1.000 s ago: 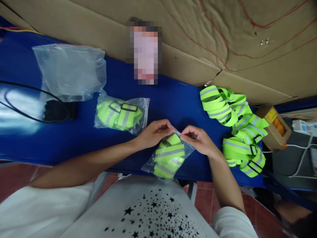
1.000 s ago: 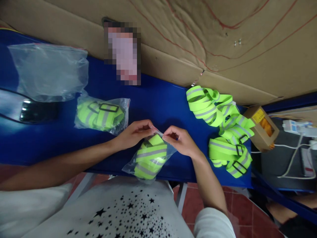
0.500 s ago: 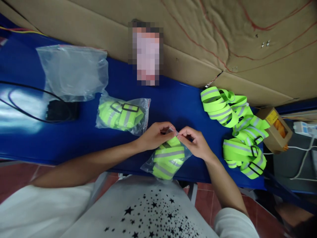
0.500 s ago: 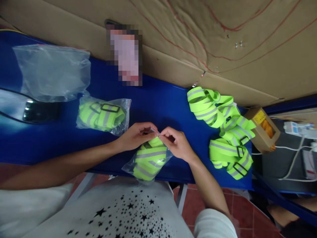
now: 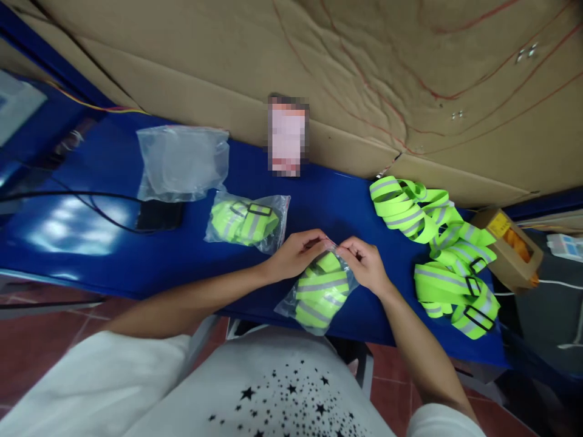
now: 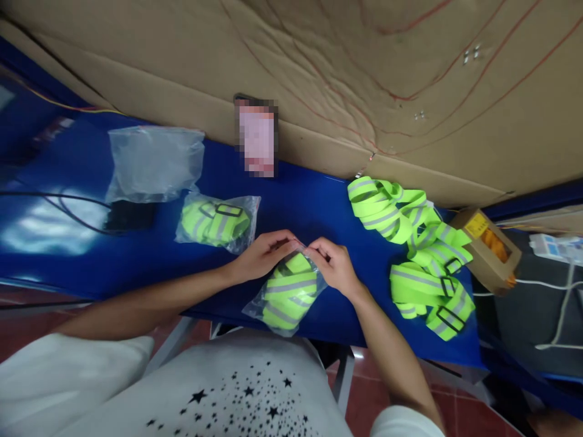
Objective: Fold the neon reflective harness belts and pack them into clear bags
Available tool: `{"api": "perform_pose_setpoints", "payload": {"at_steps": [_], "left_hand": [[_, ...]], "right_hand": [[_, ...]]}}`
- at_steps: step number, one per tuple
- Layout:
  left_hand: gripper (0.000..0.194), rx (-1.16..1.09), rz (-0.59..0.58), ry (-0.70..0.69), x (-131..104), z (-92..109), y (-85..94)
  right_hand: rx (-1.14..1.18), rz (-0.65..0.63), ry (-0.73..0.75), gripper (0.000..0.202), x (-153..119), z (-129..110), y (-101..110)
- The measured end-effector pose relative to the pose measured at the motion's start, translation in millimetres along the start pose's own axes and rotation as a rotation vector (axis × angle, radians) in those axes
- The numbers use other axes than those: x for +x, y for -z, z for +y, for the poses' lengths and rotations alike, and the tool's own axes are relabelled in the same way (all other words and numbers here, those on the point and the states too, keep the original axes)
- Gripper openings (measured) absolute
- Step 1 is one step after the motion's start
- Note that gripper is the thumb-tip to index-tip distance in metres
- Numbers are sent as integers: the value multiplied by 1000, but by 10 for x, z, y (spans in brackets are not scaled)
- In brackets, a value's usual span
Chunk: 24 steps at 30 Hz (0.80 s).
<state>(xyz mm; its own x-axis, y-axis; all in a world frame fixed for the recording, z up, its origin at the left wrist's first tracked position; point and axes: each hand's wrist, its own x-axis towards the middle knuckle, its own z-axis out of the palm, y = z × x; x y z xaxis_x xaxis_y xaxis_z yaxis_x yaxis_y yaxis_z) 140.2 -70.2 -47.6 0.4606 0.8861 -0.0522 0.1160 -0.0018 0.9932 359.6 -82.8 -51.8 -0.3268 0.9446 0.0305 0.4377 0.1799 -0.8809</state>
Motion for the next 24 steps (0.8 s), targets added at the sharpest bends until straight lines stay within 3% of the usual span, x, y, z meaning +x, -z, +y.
{"api": "perform_pose_setpoints", "payload": {"at_steps": [3,6,8,11,14,19,24], "left_hand": [[46,140,-35,-130,-101,130,28],[70,565,-64,-302,-393,352,84],[71,817,-16,-334,-680,462,107],[73,981,-1,-302,-1099,479,134],[61,997,65,-254,-1334,367,218],[56,988,293,-157,-1305,170,456],[59,1171,351,-289,-1230,64,675]], "right_hand": [[40,123,-19,30,0,-10,-17],[204,325,-152,33,-35,-97,-77],[377,367,-255,34,-82,-176,-159],[555,178,-349,43,-157,-265,-324],[566,-18,-376,50,-205,-296,-486],[527,-61,-350,50,-226,-296,-636],[639,-42,-355,51,-315,-280,-676]]}}
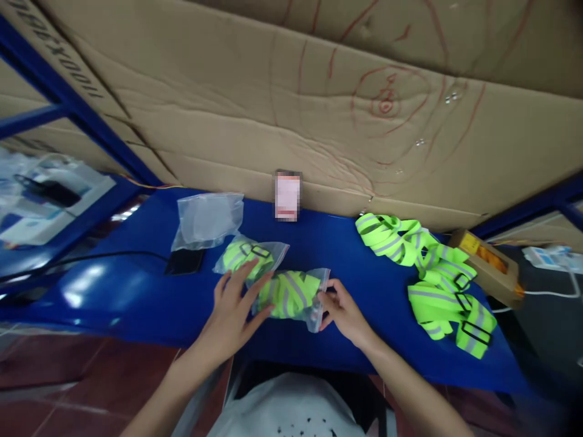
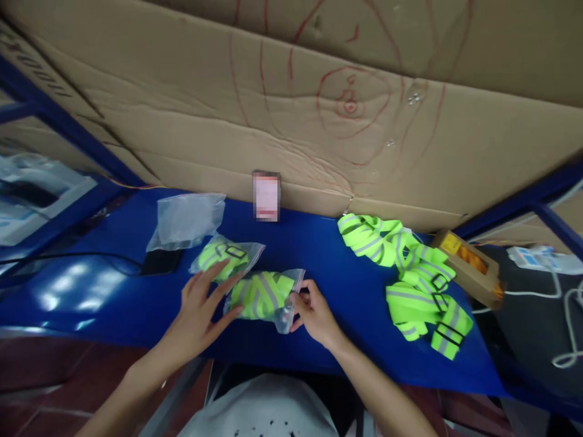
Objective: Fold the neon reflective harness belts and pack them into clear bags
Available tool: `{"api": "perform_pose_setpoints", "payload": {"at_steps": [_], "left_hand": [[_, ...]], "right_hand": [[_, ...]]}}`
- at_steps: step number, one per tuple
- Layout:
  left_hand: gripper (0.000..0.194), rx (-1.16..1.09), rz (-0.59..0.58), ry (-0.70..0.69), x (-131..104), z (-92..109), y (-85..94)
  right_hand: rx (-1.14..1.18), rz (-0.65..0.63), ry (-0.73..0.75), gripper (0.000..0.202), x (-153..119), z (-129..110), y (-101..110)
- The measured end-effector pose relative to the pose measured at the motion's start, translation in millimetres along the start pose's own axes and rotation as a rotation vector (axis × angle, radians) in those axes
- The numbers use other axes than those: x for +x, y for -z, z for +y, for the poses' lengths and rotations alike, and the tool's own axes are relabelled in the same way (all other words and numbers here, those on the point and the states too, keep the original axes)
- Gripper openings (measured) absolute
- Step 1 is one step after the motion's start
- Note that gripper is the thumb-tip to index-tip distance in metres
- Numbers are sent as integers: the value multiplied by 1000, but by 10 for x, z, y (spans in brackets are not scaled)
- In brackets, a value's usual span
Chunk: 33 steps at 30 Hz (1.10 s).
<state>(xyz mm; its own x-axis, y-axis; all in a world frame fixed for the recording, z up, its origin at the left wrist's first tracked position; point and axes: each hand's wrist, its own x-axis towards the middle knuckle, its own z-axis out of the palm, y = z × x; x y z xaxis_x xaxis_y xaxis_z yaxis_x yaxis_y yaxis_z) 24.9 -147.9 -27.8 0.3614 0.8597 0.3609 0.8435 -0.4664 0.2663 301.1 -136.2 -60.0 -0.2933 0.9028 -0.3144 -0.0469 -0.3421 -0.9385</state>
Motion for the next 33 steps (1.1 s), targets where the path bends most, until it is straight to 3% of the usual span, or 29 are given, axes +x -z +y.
{"api": "perform_pose_setpoints", "payload": {"at_steps": [3,7,11,14,17,20,23,26,28,31,33], "left_hand": [[57,44,87,43,28,-248,-24],[60,61,39,58,76,-471,-133],[53,13,37,13,120,-308,-265],[54,-84,-80,-106,262,-75,-360],[55,-191,-162,-234,612,103,-520],[52,-279,-155,-330,1138,226,-764],[53,-314,-196,-376,1636,298,-951],[59,-380,-228,-352,1869,295,-919],[49,-479,-183,-308,1823,269,-776],[38,-509,-74,-231,1511,265,-515],[45,-410,-121,-277,1229,304,-403]], "right_hand": [[71,17,23,51,-82,75,-3],[74,112,72,45,-267,112,41],[154,233,61,37,-579,-27,224],[231,356,57,34,-845,-216,401],[298,528,99,36,-992,-388,499],[366,578,155,34,-936,-436,445],[443,552,151,34,-750,-314,275],[512,554,135,34,-580,-101,116],[551,563,132,37,-510,25,60],[555,603,131,49,-436,130,24],[525,604,138,54,-367,146,-5]]}}
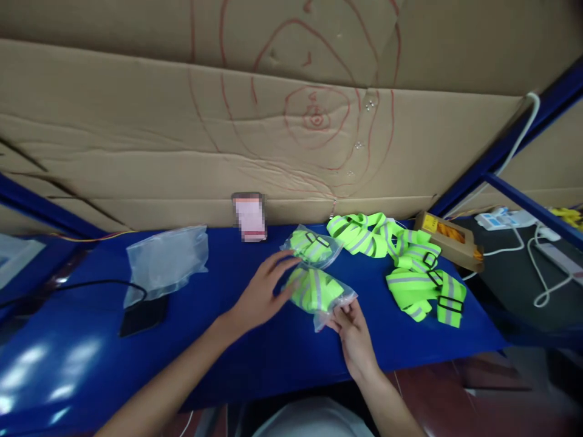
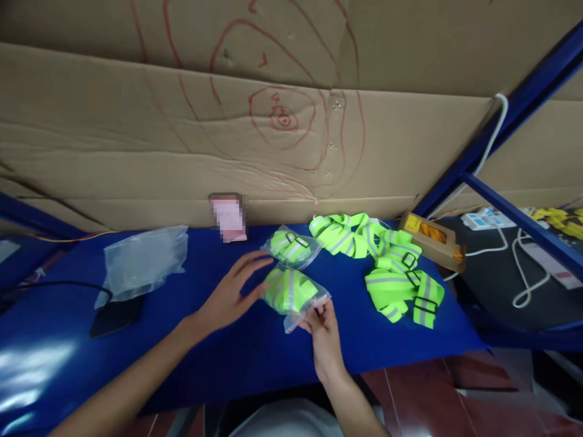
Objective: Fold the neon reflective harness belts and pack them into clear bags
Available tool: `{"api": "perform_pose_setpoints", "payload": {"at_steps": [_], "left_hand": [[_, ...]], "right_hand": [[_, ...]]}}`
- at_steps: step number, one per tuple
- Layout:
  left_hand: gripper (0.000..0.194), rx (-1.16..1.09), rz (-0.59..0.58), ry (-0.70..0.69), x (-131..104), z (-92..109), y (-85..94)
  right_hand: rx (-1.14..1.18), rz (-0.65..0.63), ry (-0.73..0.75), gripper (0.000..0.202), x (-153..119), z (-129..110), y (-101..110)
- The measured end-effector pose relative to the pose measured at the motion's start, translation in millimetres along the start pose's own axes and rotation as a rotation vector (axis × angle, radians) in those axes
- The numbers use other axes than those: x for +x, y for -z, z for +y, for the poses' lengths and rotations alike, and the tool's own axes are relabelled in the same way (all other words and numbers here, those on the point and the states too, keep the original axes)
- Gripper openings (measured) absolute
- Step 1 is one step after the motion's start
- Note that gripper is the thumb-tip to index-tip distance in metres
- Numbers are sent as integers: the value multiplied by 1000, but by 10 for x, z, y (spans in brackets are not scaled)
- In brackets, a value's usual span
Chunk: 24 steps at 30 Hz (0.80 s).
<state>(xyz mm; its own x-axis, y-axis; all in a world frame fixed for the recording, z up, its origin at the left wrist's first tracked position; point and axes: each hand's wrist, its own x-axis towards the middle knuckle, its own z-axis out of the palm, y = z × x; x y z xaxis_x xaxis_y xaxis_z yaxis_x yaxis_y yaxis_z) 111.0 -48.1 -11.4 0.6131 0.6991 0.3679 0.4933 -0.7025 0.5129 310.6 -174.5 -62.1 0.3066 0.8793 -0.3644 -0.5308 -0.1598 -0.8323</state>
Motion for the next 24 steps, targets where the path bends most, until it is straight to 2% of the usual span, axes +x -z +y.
{"api": "perform_pose_setpoints", "payload": {"at_steps": [2,4,6,8,10,14,16,17,19,21,24], "left_hand": [[56,149,-90,-85,-230,112,-43],[62,253,-146,-109,-379,148,-134],[62,305,-158,-72,-436,108,-230],[58,332,-136,-27,-417,24,-306],[55,350,-107,-14,-353,-61,-364],[50,343,-66,-45,-181,-165,-466],[48,321,-53,-68,-91,-200,-510],[48,311,-51,-76,-47,-216,-527],[48,301,-54,-85,24,-240,-546],[49,300,-61,-85,62,-246,-550],[50,303,-39,-64,51,-225,-549]], "right_hand": [[-39,-52,15,53,57,40,-83],[-93,-134,41,49,126,71,-163],[-203,-235,84,43,202,62,-184],[-413,-302,154,35,287,-30,-110],[-697,-252,285,32,394,-220,44],[-1180,55,688,35,737,-760,349],[-1389,91,831,39,977,-987,408],[-1493,65,874,42,1107,-1070,413],[-1700,-16,888,57,1363,-1169,396],[-1825,-54,838,73,1581,-1194,368],[-1798,-39,800,69,1780,-1172,341]]}}
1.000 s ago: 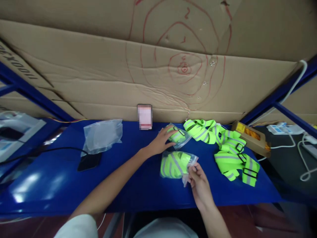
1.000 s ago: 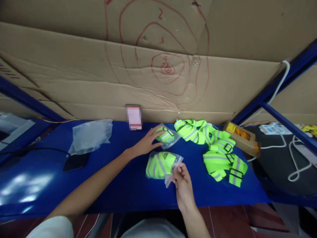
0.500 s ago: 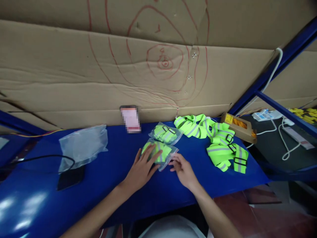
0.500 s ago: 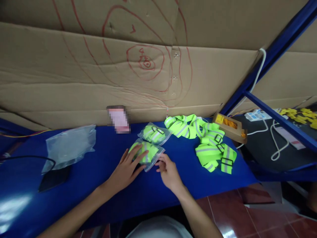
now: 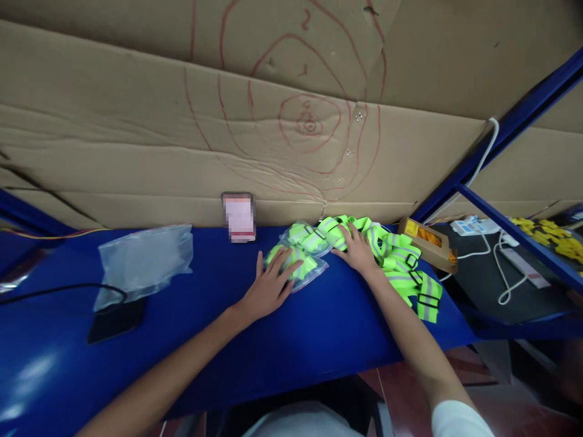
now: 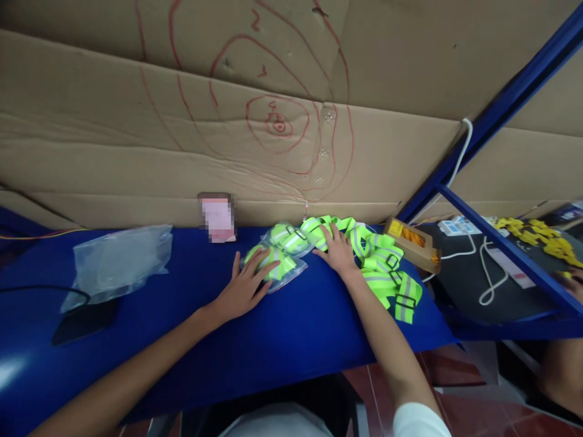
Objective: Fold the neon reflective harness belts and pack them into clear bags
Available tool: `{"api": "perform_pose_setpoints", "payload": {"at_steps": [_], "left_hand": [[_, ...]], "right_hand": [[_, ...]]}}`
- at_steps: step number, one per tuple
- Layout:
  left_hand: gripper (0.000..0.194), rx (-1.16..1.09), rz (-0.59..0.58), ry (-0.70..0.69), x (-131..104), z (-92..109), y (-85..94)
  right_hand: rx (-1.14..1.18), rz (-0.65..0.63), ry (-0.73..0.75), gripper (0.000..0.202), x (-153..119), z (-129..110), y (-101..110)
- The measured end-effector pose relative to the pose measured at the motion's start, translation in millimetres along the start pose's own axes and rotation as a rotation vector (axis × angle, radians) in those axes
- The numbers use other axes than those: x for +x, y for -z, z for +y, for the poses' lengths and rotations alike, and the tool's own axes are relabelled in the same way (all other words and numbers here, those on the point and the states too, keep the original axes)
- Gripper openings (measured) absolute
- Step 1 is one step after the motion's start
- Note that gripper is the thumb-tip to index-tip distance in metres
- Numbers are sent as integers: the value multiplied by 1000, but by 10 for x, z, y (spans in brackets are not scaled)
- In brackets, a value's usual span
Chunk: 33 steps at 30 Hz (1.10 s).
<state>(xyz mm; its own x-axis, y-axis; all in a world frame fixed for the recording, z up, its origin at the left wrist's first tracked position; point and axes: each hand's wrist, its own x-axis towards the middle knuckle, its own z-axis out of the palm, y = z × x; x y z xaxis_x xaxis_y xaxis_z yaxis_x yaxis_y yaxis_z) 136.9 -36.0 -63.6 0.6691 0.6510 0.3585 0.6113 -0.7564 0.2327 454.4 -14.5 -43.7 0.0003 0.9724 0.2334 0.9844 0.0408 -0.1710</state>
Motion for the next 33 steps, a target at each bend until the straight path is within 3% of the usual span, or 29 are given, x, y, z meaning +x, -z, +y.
{"api": "perform_pose_setpoints", "payload": {"at_steps": [6,13,18,21,24,27,30,33], "left_hand": [[50,-29,36,50,-55,27,-10],[50,-64,30,32,-73,-11,-35],[51,-102,39,21,-83,-8,11],[47,-201,110,-3,-111,61,135],[39,-533,157,-1,-169,201,281],[43,-1165,75,160,-221,379,341],[62,-1712,-71,375,-241,523,292],[71,-2027,-216,511,-251,589,214]], "right_hand": [[159,117,-61,48,83,115,52],[445,344,-232,61,115,290,445],[1161,482,-410,69,-136,29,893],[1302,500,-439,63,-409,-260,1011],[1319,501,-491,64,-740,-595,913],[1109,513,-514,63,-1093,-935,703],[741,500,-266,51,-1402,-1252,492],[511,489,-53,50,-1638,-1505,281]]}}
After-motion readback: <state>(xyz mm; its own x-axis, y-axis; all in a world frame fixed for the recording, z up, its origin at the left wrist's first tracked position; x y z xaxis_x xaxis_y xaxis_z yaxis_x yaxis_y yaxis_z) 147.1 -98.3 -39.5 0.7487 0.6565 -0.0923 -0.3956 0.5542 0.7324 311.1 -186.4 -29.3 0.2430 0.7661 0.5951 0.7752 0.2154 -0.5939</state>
